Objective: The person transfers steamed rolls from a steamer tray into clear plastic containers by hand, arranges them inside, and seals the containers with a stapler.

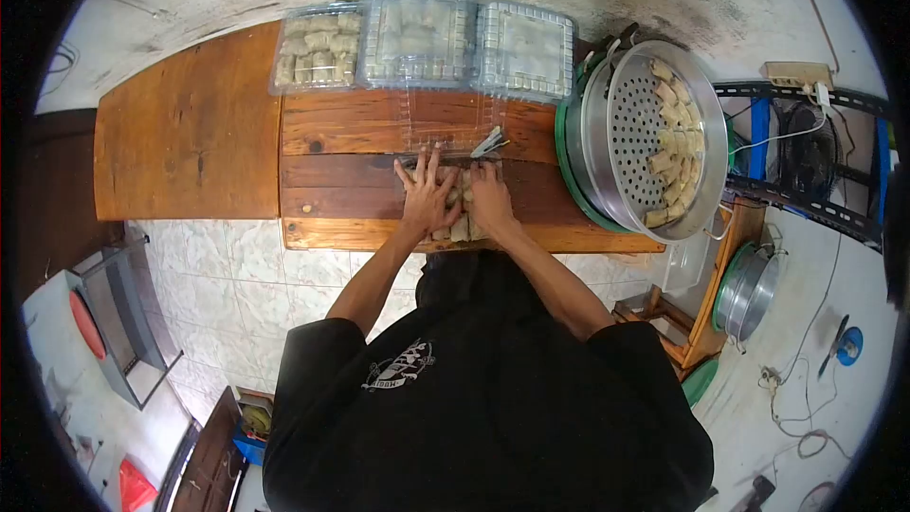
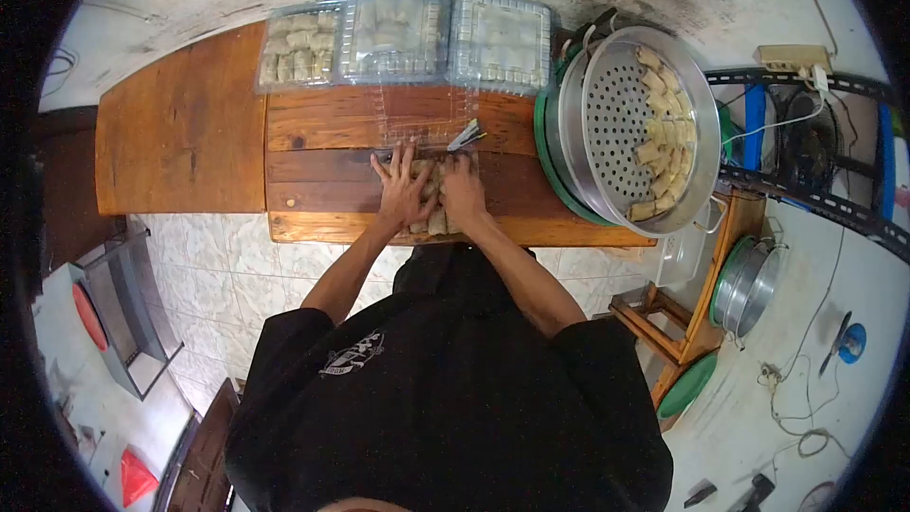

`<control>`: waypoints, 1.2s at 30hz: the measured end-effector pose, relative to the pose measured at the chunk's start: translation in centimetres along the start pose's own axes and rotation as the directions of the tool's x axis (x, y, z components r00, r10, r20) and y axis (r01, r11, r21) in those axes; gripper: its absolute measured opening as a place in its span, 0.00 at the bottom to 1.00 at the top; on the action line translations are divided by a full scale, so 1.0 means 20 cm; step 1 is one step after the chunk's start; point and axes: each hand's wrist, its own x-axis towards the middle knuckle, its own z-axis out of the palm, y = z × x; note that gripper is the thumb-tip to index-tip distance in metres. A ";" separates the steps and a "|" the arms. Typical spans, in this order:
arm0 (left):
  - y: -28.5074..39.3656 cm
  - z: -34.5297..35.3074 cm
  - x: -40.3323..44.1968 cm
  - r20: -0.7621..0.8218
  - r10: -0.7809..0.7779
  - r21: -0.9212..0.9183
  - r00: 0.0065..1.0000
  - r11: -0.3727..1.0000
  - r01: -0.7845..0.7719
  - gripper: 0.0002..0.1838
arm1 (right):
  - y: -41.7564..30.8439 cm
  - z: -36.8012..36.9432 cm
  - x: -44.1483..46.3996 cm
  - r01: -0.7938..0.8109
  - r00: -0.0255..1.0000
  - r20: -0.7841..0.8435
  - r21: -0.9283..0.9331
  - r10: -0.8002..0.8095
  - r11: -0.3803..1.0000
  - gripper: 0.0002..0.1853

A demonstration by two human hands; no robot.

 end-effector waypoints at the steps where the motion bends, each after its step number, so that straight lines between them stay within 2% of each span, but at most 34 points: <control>1: 0.00 0.00 0.00 -0.012 0.010 -0.018 1.000 1.000 -0.010 0.40 | 0.01 -0.01 -0.02 0.004 1.000 0.012 0.059 -0.004 0.998 0.39; 3: -0.01 0.00 -0.01 -0.023 0.020 -0.038 1.000 0.999 -0.021 0.39 | 0.03 -0.01 -0.06 0.009 0.999 0.030 0.179 -0.015 0.984 0.43; 6: 0.00 -0.01 -0.03 0.000 0.004 -0.033 1.000 0.999 -0.004 0.39 | 0.02 0.01 -0.09 0.052 0.994 0.097 0.044 -0.057 0.998 0.35; 8: 0.02 -0.02 -0.02 0.036 0.004 -0.017 0.999 1.000 -0.004 0.39 | -0.01 0.09 -0.06 -0.012 0.998 0.065 -0.023 0.014 1.000 0.21; 9: 0.04 -0.02 -0.01 0.058 -0.031 -0.006 0.998 0.999 0.032 0.39 | -0.02 -0.04 -0.06 0.015 0.970 0.240 0.106 -0.041 0.994 0.11; 10: 0.06 -0.01 -0.01 0.084 -0.057 0.006 0.995 0.998 0.056 0.39 | 0.00 0.08 -0.03 0.033 0.980 0.193 0.035 -0.039 0.999 0.18; 12: 0.08 0.08 -0.04 -0.041 -0.030 0.017 0.999 0.999 0.030 0.42 | 0.03 0.19 0.00 0.032 0.999 0.007 0.018 -0.032 0.999 0.21; 13: 0.17 0.08 -0.05 0.000 -0.125 0.058 0.992 0.990 0.125 0.47 | 0.01 0.14 -0.03 0.050 0.997 -0.056 -0.037 -0.052 0.998 0.23; 14: 0.28 0.05 -0.03 -0.065 -0.001 0.419 0.998 0.908 0.028 0.50 | -0.02 0.06 -0.05 0.062 0.990 -0.123 -0.099 -0.074 0.993 0.25; 15: 0.34 0.08 -0.01 -0.052 0.006 0.350 0.999 0.937 0.012 0.51 | -0.02 -0.09 -0.11 0.068 0.984 -0.158 -0.088 -0.081 0.994 0.26; 16: 0.38 0.15 -0.01 -0.032 0.004 0.279 0.999 0.960 0.005 0.51 | 0.02 -0.30 -0.21 0.088 0.981 -0.176 -0.009 -0.088 0.996 0.28; 17: 0.41 0.25 -0.04 0.001 -0.006 0.208 1.000 0.978 0.006 0.51 | 0.11 -0.59 -0.37 0.107 0.993 -0.072 0.260 -0.091 0.960 0.27; 19: 0.44 0.42 -0.08 0.073 -0.036 0.073 0.997 0.997 0.031 0.52 | 0.38 -0.64 -0.51 0.141 0.954 -0.299 0.461 0.004 0.876 0.19; 20: 0.48 0.44 -0.06 0.105 -0.056 0.009 0.993 0.998 0.055 0.52 | 0.53 -0.75 -0.60 0.187 0.913 -0.403 0.541 0.058 0.820 0.16; 22: 0.55 0.37 -0.02 0.099 -0.093 0.149 0.991 0.986 0.078 0.54 | 0.92 -1.08 -0.98 0.261 0.707 -0.639 0.634 0.303 0.728 0.12; 23: 0.64 0.32 0.00 0.090 -0.113 0.211 0.989 0.973 0.092 0.55 | 1.21 -1.07 -1.11 0.260 0.480 -0.753 0.612 0.450 0.747 0.06; 24: 0.65 0.32 0.01 0.141 -0.145 0.175 0.979 0.977 0.119 0.57 | 1.60 -1.06 -1.22 0.198 0.275 -0.821 0.557 0.500 0.807 0.02; 25: 0.65 0.31 0.01 0.189 -0.175 0.141 0.966 0.979 0.149 0.60 | 1.97 -1.18 -1.38 -0.016 0.111 -0.840 0.533 0.531 0.846 0.04; 26: 0.68 0.29 0.00 0.189 -0.160 0.127 0.969 0.982 0.137 0.59 | 2.30 -1.31 -1.48 -0.046 -0.040 -0.793 0.609 0.607 0.792 0.07; 27: 0.71 0.28 0.03 0.183 -0.140 0.115 0.973 0.986 0.120 0.59 | 2.73 -1.23 -1.53 -0.277 -0.058 -0.727 0.670 0.684 0.689 0.08; 29: 0.72 0.27 0.03 0.308 -0.421 0.337 0.853 0.887 0.316 0.59 | 3.61 -0.87 -1.47 -0.549 0.103 -0.734 0.521 0.672 0.653 0.08; 30: 0.86 0.25 0.05 0.154 -0.415 0.552 0.897 0.789 0.270 0.53 | 3.87 -0.77 -1.40 -0.616 0.282 -0.611 0.476 0.740 0.628 0.11; 31: 0.98 0.23 0.06 -0.004 -0.398 0.730 0.917 0.626 0.275 0.48 | 4.11 -0.74 -1.31 -0.664 0.437 -0.461 0.413 0.772 0.623 0.18; 32: 1.09 0.22 0.10 -0.114 -0.378 0.773 0.919 0.547 0.321 0.47 | 4.32 -0.67 -1.19 -0.597 0.566 -0.471 0.331 0.676 0.730 0.21; 33: 1.20 0.21 0.11 -0.152 -0.367 0.756 0.918 0.555 0.347 0.47 | 4.46 -0.64 -1.08 -0.510 0.683 -0.465 0.249 0.563 0.823 0.24; 34: 1.31 0.21 0.11 -0.166 -0.364 0.710 0.916 0.600 0.368 0.46 | 4.55 -0.66 -0.98 -0.480 0.779 -0.356 0.190 0.515 0.857 0.23; 36: 1.48 0.27 0.12 -0.131 -0.380 0.614 0.916 0.694 0.376 0.46 | 4.71 -0.76 -0.77 -0.393 0.909 -0.118 0.073 0.399 0.917 0.23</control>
